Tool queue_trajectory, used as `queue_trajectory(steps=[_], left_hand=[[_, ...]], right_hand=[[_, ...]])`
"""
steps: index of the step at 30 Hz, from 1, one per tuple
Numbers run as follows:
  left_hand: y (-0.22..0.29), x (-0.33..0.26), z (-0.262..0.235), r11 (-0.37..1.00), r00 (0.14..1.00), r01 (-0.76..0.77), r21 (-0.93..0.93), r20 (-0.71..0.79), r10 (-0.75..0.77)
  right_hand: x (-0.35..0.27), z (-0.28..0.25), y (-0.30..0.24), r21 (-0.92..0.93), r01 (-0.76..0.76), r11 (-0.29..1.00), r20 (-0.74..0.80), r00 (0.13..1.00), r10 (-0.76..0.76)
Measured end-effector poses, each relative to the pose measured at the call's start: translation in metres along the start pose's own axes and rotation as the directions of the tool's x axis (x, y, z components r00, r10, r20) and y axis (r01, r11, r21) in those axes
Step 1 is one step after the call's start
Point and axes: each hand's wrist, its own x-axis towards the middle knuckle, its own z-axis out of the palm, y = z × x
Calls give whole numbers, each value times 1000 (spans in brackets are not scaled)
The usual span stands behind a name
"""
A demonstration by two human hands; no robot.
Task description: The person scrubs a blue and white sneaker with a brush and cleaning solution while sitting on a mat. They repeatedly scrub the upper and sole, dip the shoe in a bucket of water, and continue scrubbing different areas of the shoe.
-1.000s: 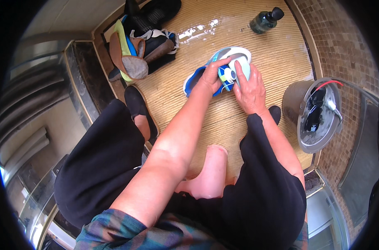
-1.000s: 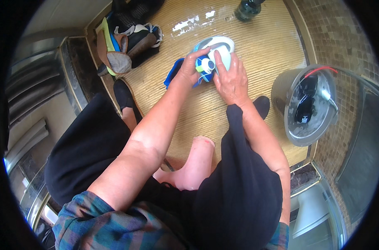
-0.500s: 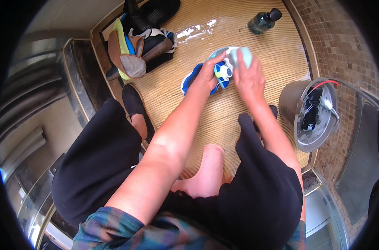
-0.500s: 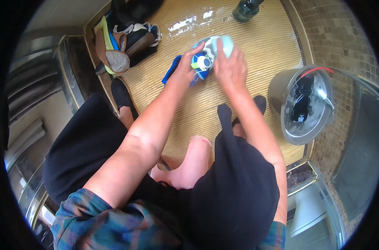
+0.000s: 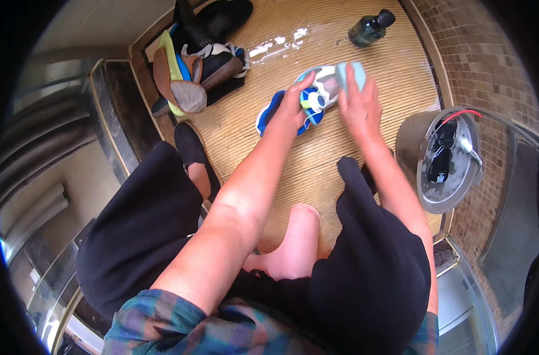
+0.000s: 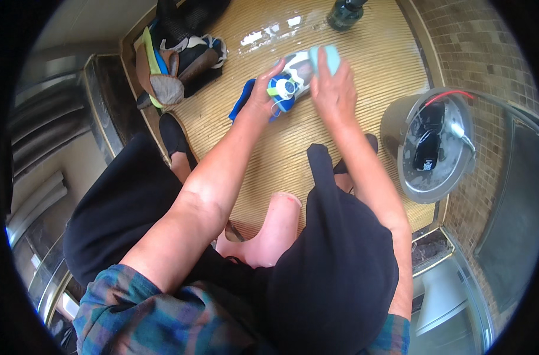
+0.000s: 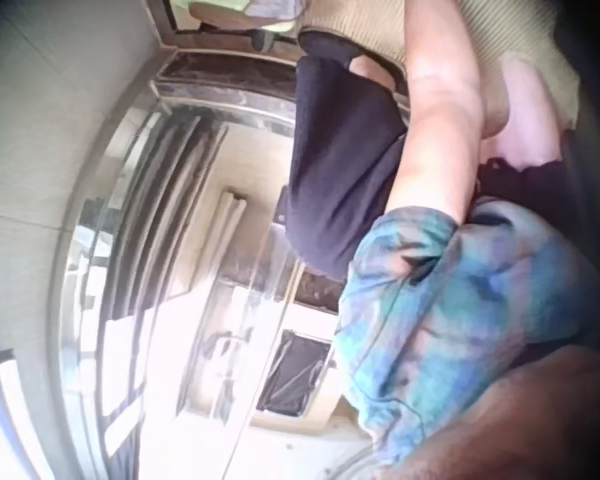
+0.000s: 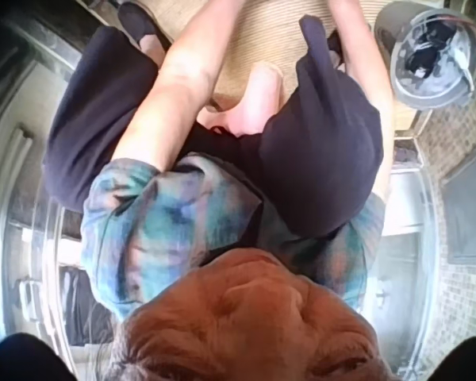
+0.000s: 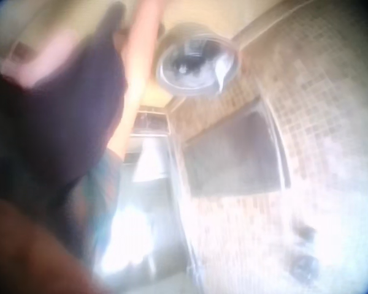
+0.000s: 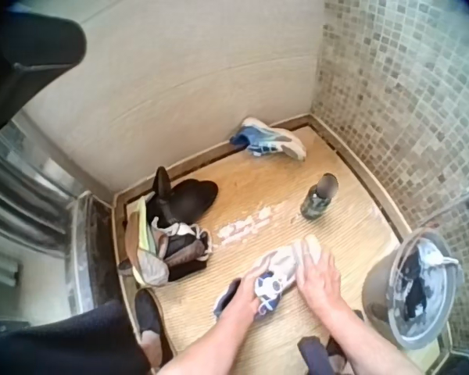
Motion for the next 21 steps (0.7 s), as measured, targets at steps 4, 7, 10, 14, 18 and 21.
queue_trajectory(steps=[4, 7, 10, 14, 18, 21], left_hand=[[2, -3, 6, 1000, 1000, 29, 2, -3, -29], [-2, 0, 7, 1000, 998, 29, -11, -57, -29], [1, 1, 0, 999, 998, 28, -23, -48, -29], [3, -3, 1, 998, 999, 44, -37, -3, -44], [-1, 1, 7, 1000, 999, 22, -16, -41, -22], [2, 0, 4, 999, 999, 27, -26, -23, -28]], right_hand=[[-37, 9, -15, -113, 220, 969, -27, 974, -225], [-5, -1, 1, -78, -18, 997, -63, 998, 13], [2, 0, 10, -44, 52, 998, -91, 994, -56], [-35, 9, -18, -94, 216, 972, -37, 975, -220], [-2, -3, 5, -38, -78, 996, -5, 997, 77], [0, -1, 10, -15, 25, 1000, -34, 999, -26]])
